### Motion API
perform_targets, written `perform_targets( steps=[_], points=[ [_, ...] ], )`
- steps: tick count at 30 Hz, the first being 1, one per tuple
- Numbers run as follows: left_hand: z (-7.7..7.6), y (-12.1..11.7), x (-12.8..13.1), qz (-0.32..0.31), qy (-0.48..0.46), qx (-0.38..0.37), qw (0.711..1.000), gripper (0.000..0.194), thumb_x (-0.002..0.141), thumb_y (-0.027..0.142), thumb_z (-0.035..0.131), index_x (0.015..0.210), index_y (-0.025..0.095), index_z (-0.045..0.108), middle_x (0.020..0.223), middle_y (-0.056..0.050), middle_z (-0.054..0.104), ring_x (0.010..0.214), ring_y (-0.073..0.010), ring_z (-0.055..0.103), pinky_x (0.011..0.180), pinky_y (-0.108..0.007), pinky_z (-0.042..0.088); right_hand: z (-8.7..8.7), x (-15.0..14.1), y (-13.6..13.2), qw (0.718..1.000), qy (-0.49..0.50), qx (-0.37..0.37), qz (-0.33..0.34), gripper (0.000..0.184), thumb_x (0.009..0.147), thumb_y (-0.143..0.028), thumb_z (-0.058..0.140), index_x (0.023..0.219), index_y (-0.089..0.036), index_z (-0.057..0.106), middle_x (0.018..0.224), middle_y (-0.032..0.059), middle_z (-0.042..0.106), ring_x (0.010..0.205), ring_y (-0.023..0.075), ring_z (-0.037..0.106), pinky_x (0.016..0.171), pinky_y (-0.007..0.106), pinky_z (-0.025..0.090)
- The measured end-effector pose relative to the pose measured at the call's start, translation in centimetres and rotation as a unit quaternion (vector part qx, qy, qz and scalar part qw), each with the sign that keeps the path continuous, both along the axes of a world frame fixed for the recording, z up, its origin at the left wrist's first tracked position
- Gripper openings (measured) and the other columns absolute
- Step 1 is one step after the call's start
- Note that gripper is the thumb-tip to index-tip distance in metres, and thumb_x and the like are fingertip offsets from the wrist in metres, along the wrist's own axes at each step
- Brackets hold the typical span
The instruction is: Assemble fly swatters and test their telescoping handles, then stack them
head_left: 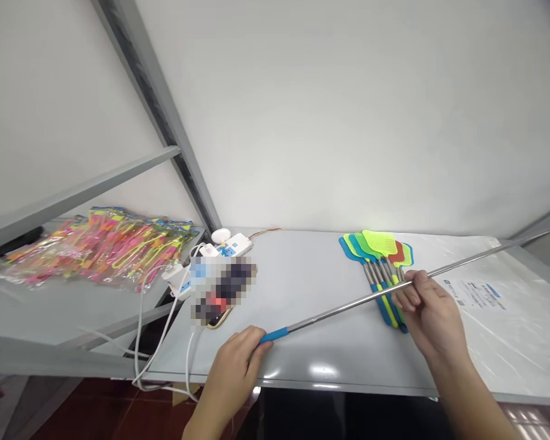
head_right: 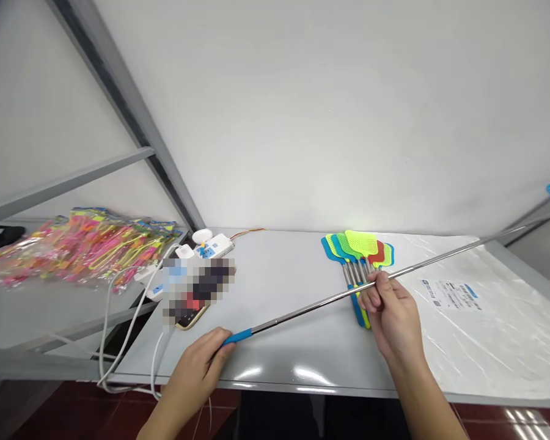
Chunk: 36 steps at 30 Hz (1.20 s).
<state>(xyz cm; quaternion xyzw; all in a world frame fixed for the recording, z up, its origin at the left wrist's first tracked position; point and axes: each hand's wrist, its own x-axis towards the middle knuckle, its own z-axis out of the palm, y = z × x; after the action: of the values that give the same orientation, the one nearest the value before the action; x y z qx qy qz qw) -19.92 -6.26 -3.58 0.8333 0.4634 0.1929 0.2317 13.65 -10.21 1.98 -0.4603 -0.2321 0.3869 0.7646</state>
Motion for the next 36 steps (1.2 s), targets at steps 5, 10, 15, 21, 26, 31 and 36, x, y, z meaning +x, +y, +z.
perform_targets(
  steps=[5, 10, 15, 21, 26, 31, 36],
  points=[
    [0.1, 1.3, -2.2, 0.085, -0.151, -0.084, 0.981, 0.025, 0.091, 0.046, 0.053, 0.089, 0.022, 0.061, 0.084, -0.003, 0.061, 0.076, -0.0195, 0.057, 0.063, -0.027, 0.043, 0.1, 1.7, 0.1, 0.997, 0.053, 0.027, -0.057, 0.021, 0.086, -0.035, 0.066, 0.081, -0.016, 0.064, 0.052, -0.0083, 0.031, 0.046, 0.0051, 0.027, 0.046, 0.018, 0.032],
    [2.2, 0.9, -0.7, 0.189, -0.443, -0.129, 0.867, 0.025, 0.087, 0.047, 0.059, 0.09, 0.024, 0.054, 0.055, 0.006, 0.046, 0.047, -0.0115, 0.043, 0.047, -0.022, 0.037, -1.3, 1.8, 0.3, 0.996, 0.087, 0.014, -0.018, 0.022, 0.085, -0.037, 0.067, 0.08, -0.016, 0.063, 0.053, -0.0074, 0.034, 0.048, 0.0055, 0.028, 0.046, 0.018, 0.031],
    [2.9, 0.0, 5.5, 0.178, -0.53, -0.139, 0.817, 0.023, 0.091, 0.046, 0.055, 0.089, 0.027, 0.043, 0.048, 0.009, 0.045, 0.037, -0.0101, 0.04, 0.038, -0.018, 0.033, -2.9, 0.7, 0.3, 0.993, 0.116, 0.005, 0.024, 0.022, 0.084, -0.038, 0.068, 0.081, -0.017, 0.065, 0.054, -0.0074, 0.034, 0.049, 0.0054, 0.028, 0.046, 0.019, 0.028],
    [2.1, -0.6, 11.5, 0.168, -0.582, -0.17, 0.777, 0.017, 0.096, 0.042, 0.047, 0.09, 0.026, 0.043, 0.047, 0.011, 0.038, 0.033, -0.0082, 0.036, 0.038, -0.019, 0.032, -2.9, 0.0, -0.2, 0.991, 0.105, -0.009, 0.078, 0.024, 0.086, -0.039, 0.067, 0.087, -0.016, 0.068, 0.054, -0.0074, 0.032, 0.05, 0.0055, 0.028, 0.047, 0.02, 0.026],
    [2.4, -0.1, 9.8, 0.181, -0.604, -0.149, 0.761, 0.015, 0.092, 0.037, 0.055, 0.089, 0.024, 0.05, 0.045, 0.01, 0.04, 0.033, -0.0092, 0.039, 0.04, -0.021, 0.034, -2.3, 3.7, -0.7, 0.986, 0.112, -0.023, 0.125, 0.027, 0.083, -0.041, 0.069, 0.088, -0.015, 0.069, 0.051, -0.0087, 0.029, 0.046, 0.005, 0.027, 0.045, 0.02, 0.027],
    [2.8, 0.5, 7.2, 0.212, -0.622, -0.122, 0.744, 0.014, 0.089, 0.033, 0.06, 0.086, 0.021, 0.053, 0.043, 0.01, 0.038, 0.031, -0.0082, 0.036, 0.044, -0.024, 0.037, -1.4, 7.1, -1.1, 0.991, 0.129, -0.009, 0.025, 0.023, 0.087, -0.037, 0.065, 0.081, -0.015, 0.065, 0.051, -0.0074, 0.034, 0.046, 0.0049, 0.028, 0.044, 0.018, 0.03],
    [2.7, 1.4, 6.8, 0.252, -0.683, -0.118, 0.675, 0.023, 0.089, 0.031, 0.06, 0.074, 0.02, 0.047, 0.046, 0.011, 0.037, 0.032, -0.0057, 0.032, 0.044, -0.022, 0.037, -1.2, 8.6, -1.1, 0.985, 0.169, 0.029, -0.033, 0.023, 0.09, -0.036, 0.06, 0.078, -0.016, 0.061, 0.05, -0.0081, 0.031, 0.044, 0.0056, 0.022, 0.04, 0.019, 0.027]
  ],
)
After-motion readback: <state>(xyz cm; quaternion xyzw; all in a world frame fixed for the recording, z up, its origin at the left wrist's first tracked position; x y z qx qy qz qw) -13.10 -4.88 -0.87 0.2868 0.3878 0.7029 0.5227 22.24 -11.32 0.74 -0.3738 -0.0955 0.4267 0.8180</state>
